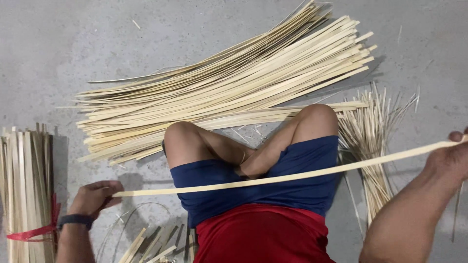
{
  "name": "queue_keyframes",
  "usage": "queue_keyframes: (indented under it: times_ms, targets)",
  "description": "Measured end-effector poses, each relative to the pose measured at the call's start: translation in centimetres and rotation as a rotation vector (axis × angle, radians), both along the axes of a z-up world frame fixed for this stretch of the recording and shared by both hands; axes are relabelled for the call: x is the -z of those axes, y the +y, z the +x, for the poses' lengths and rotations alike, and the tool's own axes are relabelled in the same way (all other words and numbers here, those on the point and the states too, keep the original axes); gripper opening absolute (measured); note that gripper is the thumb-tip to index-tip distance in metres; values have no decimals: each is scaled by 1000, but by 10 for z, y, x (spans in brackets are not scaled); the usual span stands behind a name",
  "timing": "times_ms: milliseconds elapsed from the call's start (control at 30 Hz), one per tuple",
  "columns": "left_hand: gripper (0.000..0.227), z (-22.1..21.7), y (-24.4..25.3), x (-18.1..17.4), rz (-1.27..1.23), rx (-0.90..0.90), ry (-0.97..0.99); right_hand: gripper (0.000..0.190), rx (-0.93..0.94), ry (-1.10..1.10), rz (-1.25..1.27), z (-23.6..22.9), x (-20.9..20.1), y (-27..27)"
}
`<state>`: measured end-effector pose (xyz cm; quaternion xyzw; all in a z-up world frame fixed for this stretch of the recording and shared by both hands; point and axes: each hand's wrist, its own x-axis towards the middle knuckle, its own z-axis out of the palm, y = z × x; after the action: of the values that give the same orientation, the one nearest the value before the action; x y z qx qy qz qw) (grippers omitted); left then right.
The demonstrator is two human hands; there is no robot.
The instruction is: Creating circular bamboo rings by bending and securing bamboo strips.
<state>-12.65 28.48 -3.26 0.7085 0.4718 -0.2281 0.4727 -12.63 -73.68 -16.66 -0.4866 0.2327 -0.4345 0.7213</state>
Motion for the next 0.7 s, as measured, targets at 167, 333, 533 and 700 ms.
queue_keyframes:
  times_ms: [167, 333, 533, 700]
  targets:
    - [13, 11, -27, 16, -27, -493, -682, 11, -281, -140, 32, 78, -115, 147]
    - [48, 75, -95, -31, -118, -339, -1396, 10, -615, 5, -17, 117, -248, 340]
    - [25, 137, -225, -85, -1170, 151, -899, 29, -1126, 144, -664, 109, -255, 417]
    - [21, 158, -299, -144, -770, 666, -236, 56, -1373, 121, -1195, 94, -279, 455]
